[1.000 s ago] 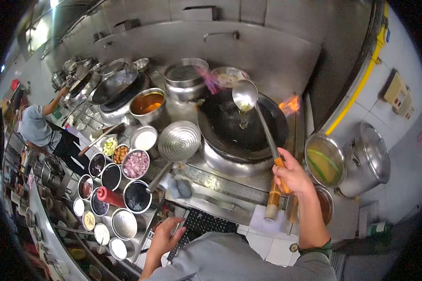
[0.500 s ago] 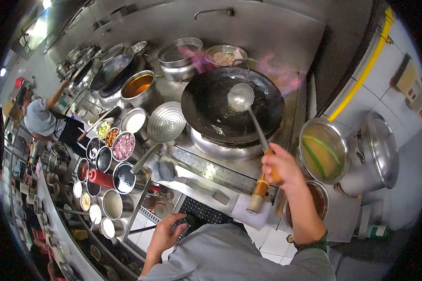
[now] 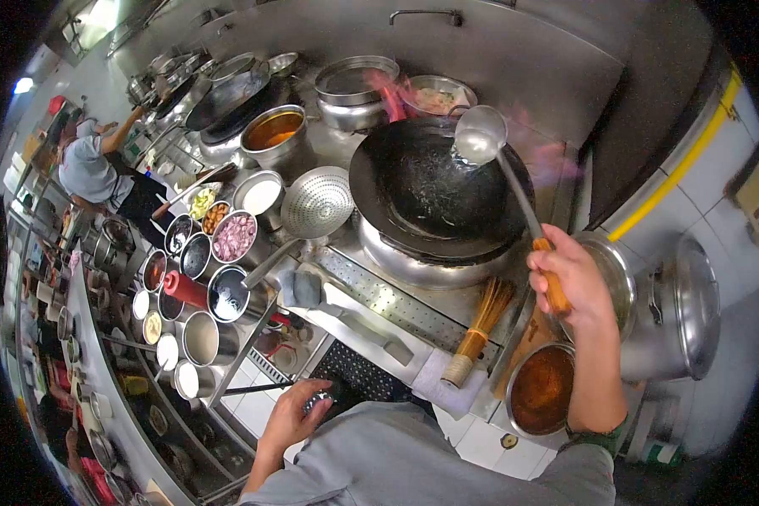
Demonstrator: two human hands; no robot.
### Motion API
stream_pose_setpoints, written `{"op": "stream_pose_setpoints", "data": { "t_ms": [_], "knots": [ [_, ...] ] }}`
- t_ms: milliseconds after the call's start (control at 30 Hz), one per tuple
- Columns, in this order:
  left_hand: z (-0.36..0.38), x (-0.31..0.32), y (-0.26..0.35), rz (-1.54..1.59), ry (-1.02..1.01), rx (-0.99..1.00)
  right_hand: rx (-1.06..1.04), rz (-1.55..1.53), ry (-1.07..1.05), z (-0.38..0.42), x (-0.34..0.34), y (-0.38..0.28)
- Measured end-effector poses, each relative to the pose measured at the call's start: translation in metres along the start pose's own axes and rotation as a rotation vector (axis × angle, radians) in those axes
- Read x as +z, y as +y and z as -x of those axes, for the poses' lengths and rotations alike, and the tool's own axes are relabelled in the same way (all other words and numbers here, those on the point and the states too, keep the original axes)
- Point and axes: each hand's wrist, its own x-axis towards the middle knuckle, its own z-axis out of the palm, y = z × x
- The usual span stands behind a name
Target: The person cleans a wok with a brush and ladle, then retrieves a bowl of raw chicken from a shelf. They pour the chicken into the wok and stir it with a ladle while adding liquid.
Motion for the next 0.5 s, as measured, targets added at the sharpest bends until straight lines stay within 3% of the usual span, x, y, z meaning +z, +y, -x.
{"op": "stream_pose_setpoints", "data": {
  "t_ms": [100, 233, 300, 367, 467, 500],
  "knots": [
    [-0.004, -0.005, 0.001, -0.016, 0.000, 0.023, -0.037, 0.352, 0.040, 0.015, 0.001, 0.002],
    [-0.004, -0.014, -0.007, -0.012, -0.015, 0.047, -0.149, 0.563, 0.133, 0.029, -0.014, 0.037],
    [0.001, -0.021, -0.015, 0.001, -0.011, 0.036, -0.246, 0.820, 0.250, 0.023, -0.010, 0.066],
    [0.007, -0.028, -0.027, -0.009, -0.014, 0.107, -0.282, 0.638, 0.198, 0.014, 0.006, 0.100],
    [0.024, -0.044, -0.043, -0.007, 0.014, 0.061, -0.307, 0.359, 0.230, 0.012, 0.021, 0.132],
    [0.031, -0.048, -0.048, -0.002, 0.016, 0.054, -0.304, 0.031, 0.021, 0.014, 0.025, 0.134]
  ]
}}
